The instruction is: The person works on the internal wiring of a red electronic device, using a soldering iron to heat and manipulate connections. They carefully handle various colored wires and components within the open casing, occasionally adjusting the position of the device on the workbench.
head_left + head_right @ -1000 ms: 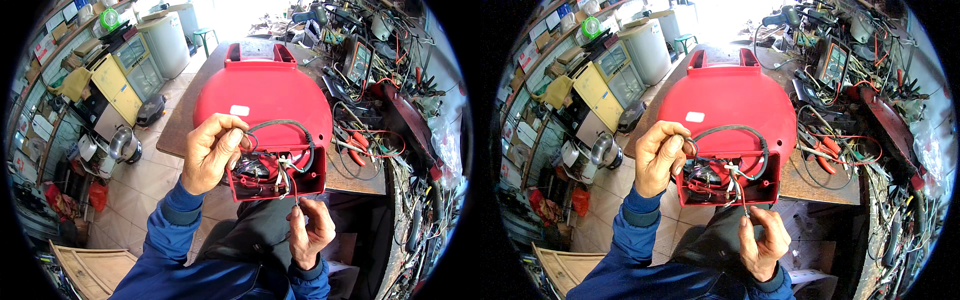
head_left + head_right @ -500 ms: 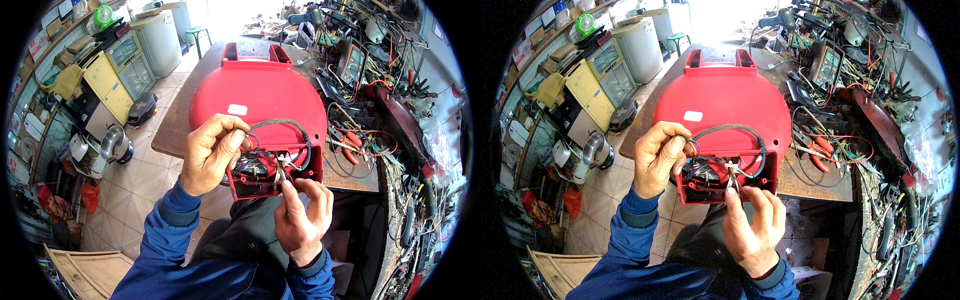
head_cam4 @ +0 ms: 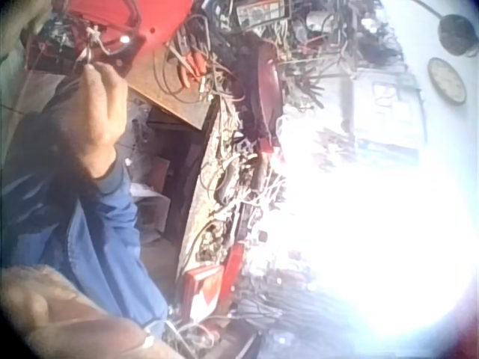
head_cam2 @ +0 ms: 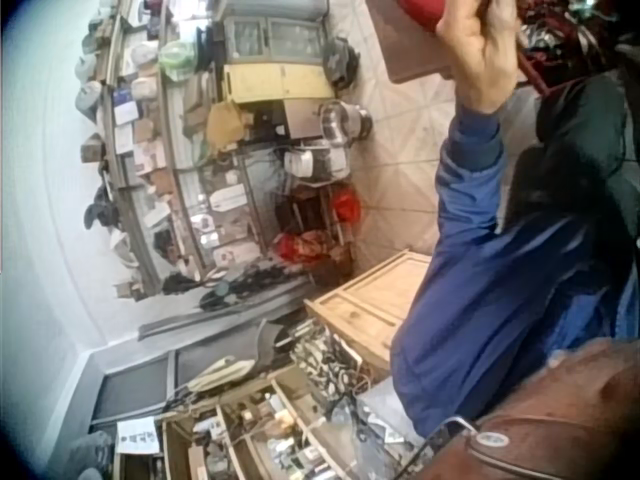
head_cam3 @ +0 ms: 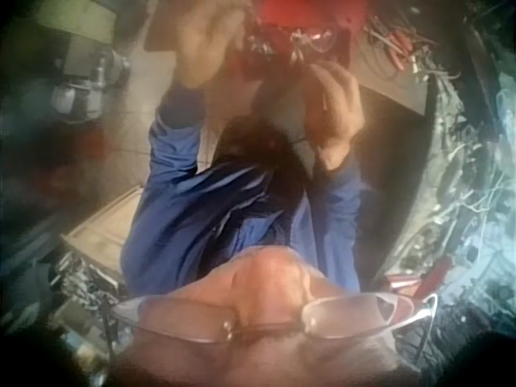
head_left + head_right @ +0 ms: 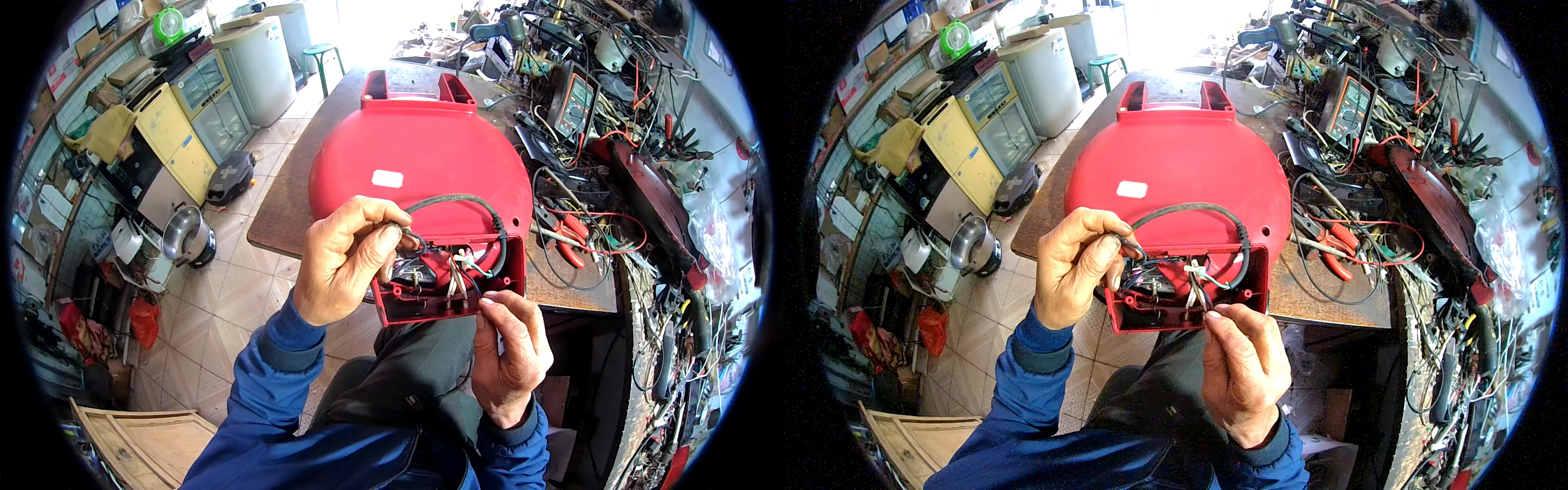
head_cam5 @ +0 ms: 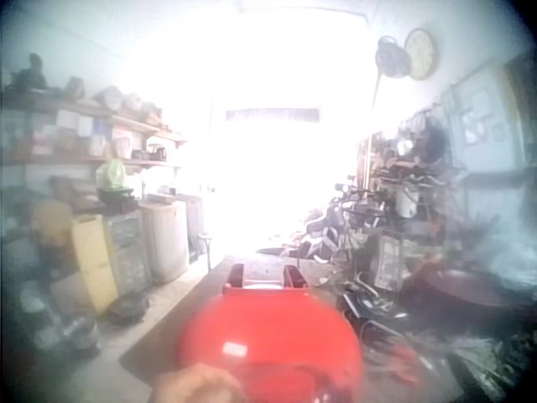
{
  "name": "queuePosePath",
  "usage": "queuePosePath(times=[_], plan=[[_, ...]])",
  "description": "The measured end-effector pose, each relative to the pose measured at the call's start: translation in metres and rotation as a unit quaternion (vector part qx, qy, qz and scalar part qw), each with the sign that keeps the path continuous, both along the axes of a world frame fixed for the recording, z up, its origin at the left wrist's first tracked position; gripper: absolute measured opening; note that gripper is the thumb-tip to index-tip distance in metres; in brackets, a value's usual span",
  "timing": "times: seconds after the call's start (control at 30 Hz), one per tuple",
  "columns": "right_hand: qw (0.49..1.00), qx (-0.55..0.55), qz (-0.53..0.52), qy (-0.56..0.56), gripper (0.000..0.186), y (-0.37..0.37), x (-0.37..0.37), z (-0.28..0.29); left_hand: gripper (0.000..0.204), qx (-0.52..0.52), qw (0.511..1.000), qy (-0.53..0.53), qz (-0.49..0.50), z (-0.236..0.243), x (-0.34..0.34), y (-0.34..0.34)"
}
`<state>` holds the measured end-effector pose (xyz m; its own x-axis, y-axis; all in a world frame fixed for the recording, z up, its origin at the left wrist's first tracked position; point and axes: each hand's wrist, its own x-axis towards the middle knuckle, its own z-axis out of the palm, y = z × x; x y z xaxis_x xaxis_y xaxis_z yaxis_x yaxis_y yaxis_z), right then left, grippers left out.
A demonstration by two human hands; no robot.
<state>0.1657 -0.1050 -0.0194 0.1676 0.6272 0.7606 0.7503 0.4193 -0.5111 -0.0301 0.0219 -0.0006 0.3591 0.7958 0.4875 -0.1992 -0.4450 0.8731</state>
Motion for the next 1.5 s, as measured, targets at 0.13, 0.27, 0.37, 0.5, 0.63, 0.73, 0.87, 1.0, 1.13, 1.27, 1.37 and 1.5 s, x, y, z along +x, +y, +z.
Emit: queuePosePath(times=[0.13, 0.27, 0.37, 0.5, 0.63, 0.73, 0.87, 1.0, 1.13, 1.27, 1.37, 1.5], plan=[[1.0, 0.006, 0.01, 0.007, 0.021, 0.0, 0.003, -0.001, 0.017, 0.009, 1.0, 0.006, -0.026, 0.0, -0.005, 0.0], [0.999, 0.012, 0.024, 0.023, 0.022, 0.001, 0.008, 0.0, 0.014, 0.032, 0.998, 0.015, -0.058, 0.001, -0.008, -0.003], [0.999, 0.015, 0.021, 0.028, 0.023, 0.001, 0.011, 0.001, 0.014, 0.043, 0.996, 0.022, -0.079, 0.01, -0.007, -0.012], [0.999, 0.031, 0.011, 0.038, 0.023, 0.003, 0.011, 0.001, 0.013, 0.02, 0.994, 0.028, -0.102, 0.017, -0.004, -0.026], [0.998, 0.057, 0.003, 0.031, 0.029, 0.007, 0.013, -0.002, 0.015, -0.001, 0.992, 0.06, -0.115, 0.023, 0.002, -0.026], [0.997, 0.065, 0.006, 0.046, 0.029, 0.009, 0.012, -0.005, 0.02, -0.028, 0.988, 0.087, -0.124, 0.022, 0.006, -0.025], [0.996, 0.058, 0.01, 0.06, 0.027, 0.008, 0.011, -0.003, 0.028, -0.045, 0.987, 0.115, -0.101, 0.026, 0.012, -0.028], [0.996, 0.051, 0.012, 0.067, 0.026, 0.008, 0.011, -0.001, 0.025, -0.047, 0.987, 0.122, -0.094, 0.024, 0.013, -0.03], [0.996, 0.056, 0.016, 0.064, 0.026, 0.008, 0.011, -0.003, 0.019, -0.054, 0.986, 0.127, -0.096, 0.024, 0.012, -0.029], [0.996, 0.052, 0.024, 0.068, 0.025, 0.007, 0.012, -0.005, 0.017, -0.022, 0.991, 0.107, -0.08, 0.024, 0.014, -0.029], [0.996, 0.052, 0.025, 0.072, 0.024, 0.006, 0.012, -0.006, 0.017, -0.003, 0.99, 0.124, -0.065, 0.028, 0.012, -0.028], [0.996, 0.064, 0.022, 0.052, 0.029, 0.008, 0.014, -0.006, 0.015, 0.078, 0.982, 0.16, -0.065, 0.027, 0.01, -0.026]])
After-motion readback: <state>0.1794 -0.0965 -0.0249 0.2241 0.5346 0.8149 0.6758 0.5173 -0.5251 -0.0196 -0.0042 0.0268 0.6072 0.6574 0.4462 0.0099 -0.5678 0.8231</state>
